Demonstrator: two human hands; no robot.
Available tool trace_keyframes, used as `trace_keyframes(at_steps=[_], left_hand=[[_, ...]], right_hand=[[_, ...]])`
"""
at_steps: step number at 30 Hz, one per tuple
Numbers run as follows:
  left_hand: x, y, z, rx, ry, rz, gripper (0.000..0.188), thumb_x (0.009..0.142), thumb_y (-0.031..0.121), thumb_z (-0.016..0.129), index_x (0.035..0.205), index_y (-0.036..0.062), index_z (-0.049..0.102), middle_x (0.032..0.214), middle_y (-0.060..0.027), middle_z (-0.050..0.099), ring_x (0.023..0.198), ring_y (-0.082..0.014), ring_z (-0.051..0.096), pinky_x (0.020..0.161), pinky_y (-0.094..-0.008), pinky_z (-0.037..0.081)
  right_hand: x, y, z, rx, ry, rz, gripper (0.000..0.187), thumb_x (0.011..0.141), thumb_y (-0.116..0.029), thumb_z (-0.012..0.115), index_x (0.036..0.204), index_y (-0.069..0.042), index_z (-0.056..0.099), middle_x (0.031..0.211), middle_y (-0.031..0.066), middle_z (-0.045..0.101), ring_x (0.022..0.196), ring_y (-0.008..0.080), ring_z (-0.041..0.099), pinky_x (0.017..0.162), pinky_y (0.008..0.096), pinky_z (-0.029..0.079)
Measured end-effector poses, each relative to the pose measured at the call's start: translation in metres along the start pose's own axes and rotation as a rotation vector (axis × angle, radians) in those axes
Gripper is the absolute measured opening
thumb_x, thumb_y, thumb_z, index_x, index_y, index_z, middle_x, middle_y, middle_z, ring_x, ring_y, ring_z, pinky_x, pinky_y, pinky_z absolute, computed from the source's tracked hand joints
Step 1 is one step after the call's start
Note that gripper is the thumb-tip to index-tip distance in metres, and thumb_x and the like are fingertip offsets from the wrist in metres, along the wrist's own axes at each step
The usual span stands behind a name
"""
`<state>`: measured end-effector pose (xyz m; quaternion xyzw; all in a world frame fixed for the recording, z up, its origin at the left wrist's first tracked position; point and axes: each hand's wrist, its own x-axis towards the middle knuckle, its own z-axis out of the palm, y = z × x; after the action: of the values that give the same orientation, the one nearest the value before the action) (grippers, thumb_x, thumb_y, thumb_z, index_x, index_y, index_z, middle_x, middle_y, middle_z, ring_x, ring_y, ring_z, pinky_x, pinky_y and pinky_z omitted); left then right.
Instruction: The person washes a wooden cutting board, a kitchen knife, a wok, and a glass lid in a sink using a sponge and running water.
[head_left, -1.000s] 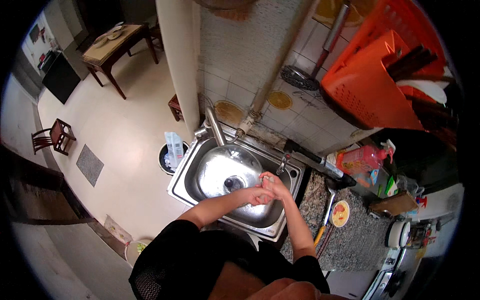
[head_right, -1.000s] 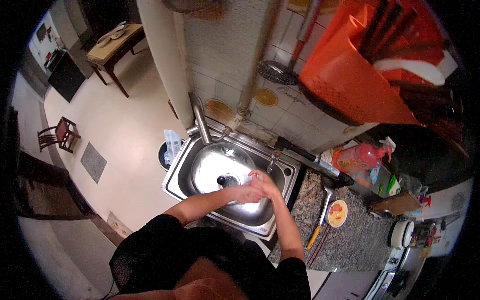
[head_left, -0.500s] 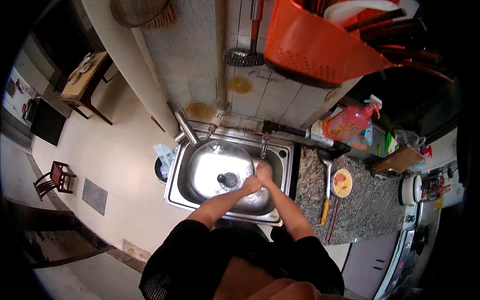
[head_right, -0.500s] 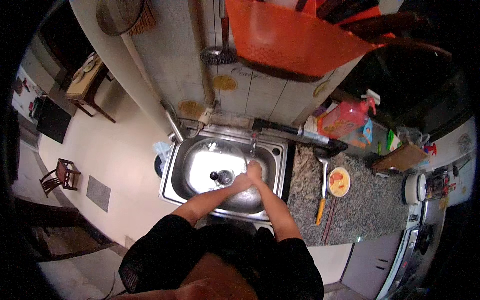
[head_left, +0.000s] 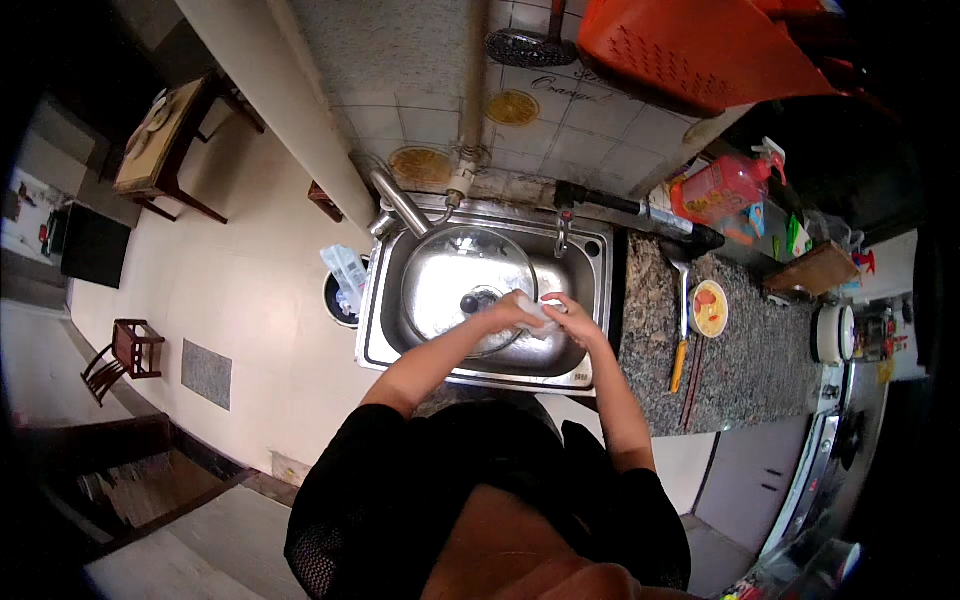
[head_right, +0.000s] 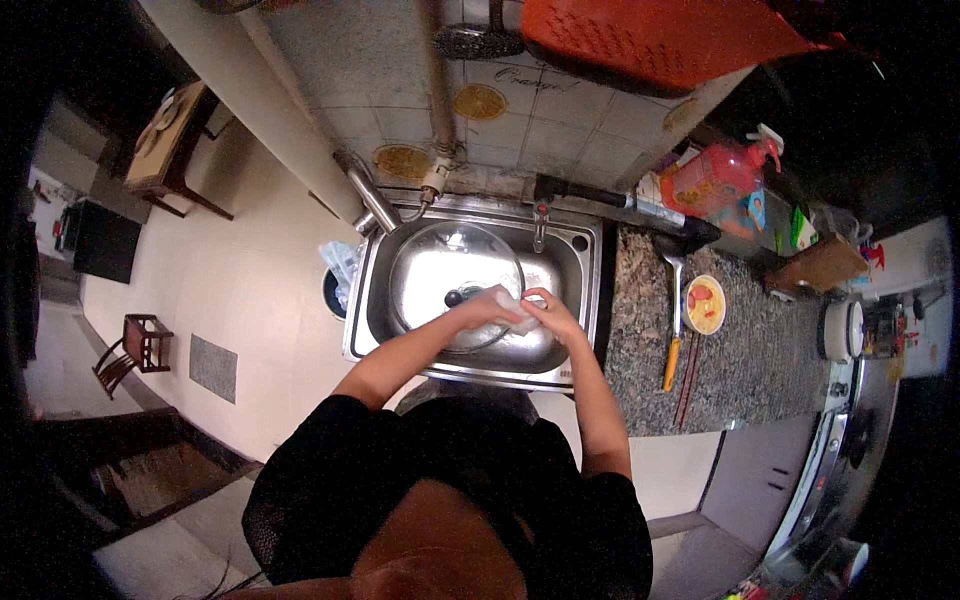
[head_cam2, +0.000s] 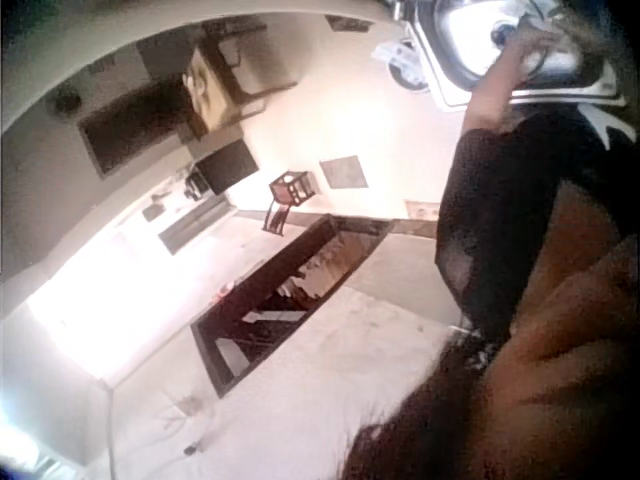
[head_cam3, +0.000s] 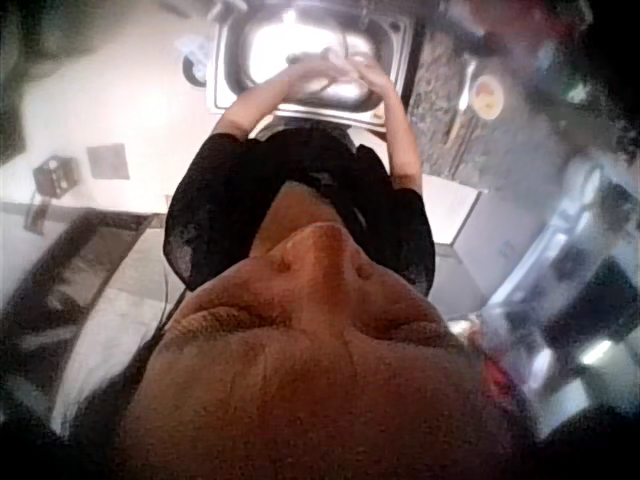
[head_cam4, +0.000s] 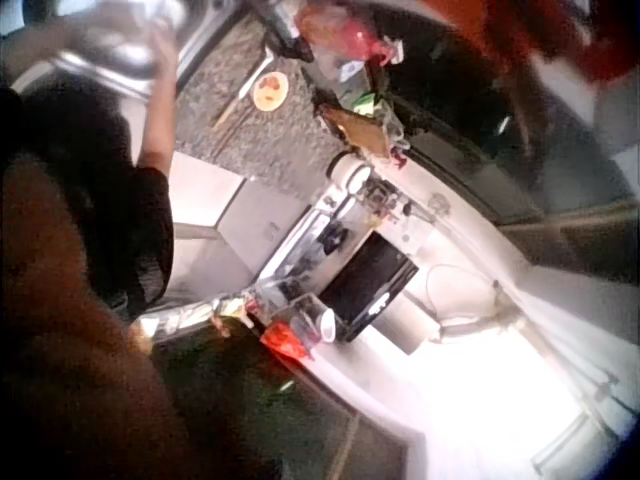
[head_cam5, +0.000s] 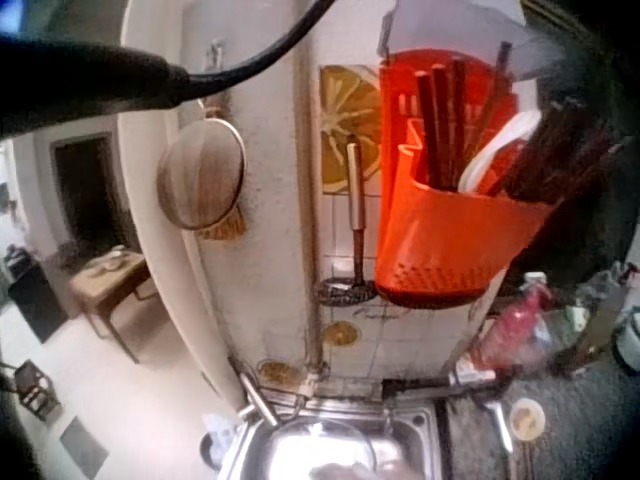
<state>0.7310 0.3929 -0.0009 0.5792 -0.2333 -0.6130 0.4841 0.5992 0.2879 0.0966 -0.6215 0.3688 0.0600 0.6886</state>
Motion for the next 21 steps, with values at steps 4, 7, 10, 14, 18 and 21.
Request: trace_keyframes(at_steps=[4, 7, 10, 14, 18, 21], left_hand=[[-0.033, 0.056, -0.013, 0.075, -0.129, -0.092, 0.053, 0.061, 0.023, 0.074, 0.101, 0.0032, 0.047, 0.083, -0.0070, 0.057, 0.070, -0.0148, 0.055, 0.053, -0.0258, 0.045], [-0.040, 0.069, -0.015, 0.109, 0.064, -0.052, 0.044, 0.063, 0.024, 0.073, 0.094, 0.0041, 0.049, 0.080, -0.0062, 0.058, 0.067, -0.0121, 0.055, 0.052, -0.0231, 0.044], [-0.041, 0.079, -0.021, -0.249, 0.104, 0.002, 0.030, 0.068, 0.022, 0.069, 0.087, 0.0062, 0.052, 0.079, -0.0040, 0.056, 0.065, -0.0096, 0.053, 0.054, -0.0199, 0.044], [-0.050, 0.094, -0.021, -0.195, 0.035, 0.017, 0.022, 0.073, 0.020, 0.064, 0.085, 0.0069, 0.053, 0.082, -0.0030, 0.056, 0.064, -0.0089, 0.053, 0.056, -0.0193, 0.044], [-0.052, 0.100, -0.028, -0.017, 0.084, 0.182, 0.025, 0.077, 0.030, 0.058, 0.080, 0.0059, 0.056, 0.074, -0.0011, 0.057, 0.065, -0.0069, 0.052, 0.056, -0.0208, 0.042], [-0.067, 0.118, -0.007, 0.122, 0.250, 0.462, 0.035, 0.080, 0.032, 0.054, 0.066, 0.0005, 0.059, 0.060, -0.0006, 0.055, 0.053, -0.0060, 0.045, 0.047, -0.0233, 0.036]], right_hand=[[-0.014, 0.008, -0.010, -0.300, -0.123, -0.207, 0.021, 0.076, -0.020, 0.060, 0.089, -0.004, 0.057, 0.075, -0.0002, 0.056, 0.065, 0.0044, 0.047, 0.057, 0.0194, 0.039], [-0.017, -0.001, -0.010, -0.275, 0.013, -0.335, 0.021, 0.078, -0.020, 0.058, 0.089, -0.002, 0.056, 0.074, -0.0011, 0.054, 0.066, 0.0042, 0.046, 0.058, 0.0192, 0.038], [-0.025, -0.011, -0.008, 0.032, 0.068, -0.265, 0.022, 0.082, -0.023, 0.052, 0.089, -0.003, 0.055, 0.076, -0.0014, 0.054, 0.068, 0.0067, 0.048, 0.063, 0.0205, 0.040], [-0.033, -0.022, 0.002, 0.523, 0.122, -0.286, 0.026, 0.085, -0.025, 0.048, 0.096, -0.003, 0.051, 0.085, 0.0015, 0.056, 0.076, 0.0081, 0.051, 0.070, 0.0225, 0.041], [-0.031, -0.018, 0.000, 0.433, 0.204, -0.320, 0.028, 0.082, -0.023, 0.052, 0.098, 0.000, 0.051, 0.094, 0.0062, 0.056, 0.086, 0.0126, 0.052, 0.074, 0.0253, 0.041], [-0.037, -0.012, 0.000, 0.261, 0.232, -0.381, 0.025, 0.078, -0.017, 0.057, 0.095, 0.000, 0.051, 0.095, 0.0081, 0.055, 0.087, 0.0146, 0.052, 0.074, 0.0264, 0.041]])
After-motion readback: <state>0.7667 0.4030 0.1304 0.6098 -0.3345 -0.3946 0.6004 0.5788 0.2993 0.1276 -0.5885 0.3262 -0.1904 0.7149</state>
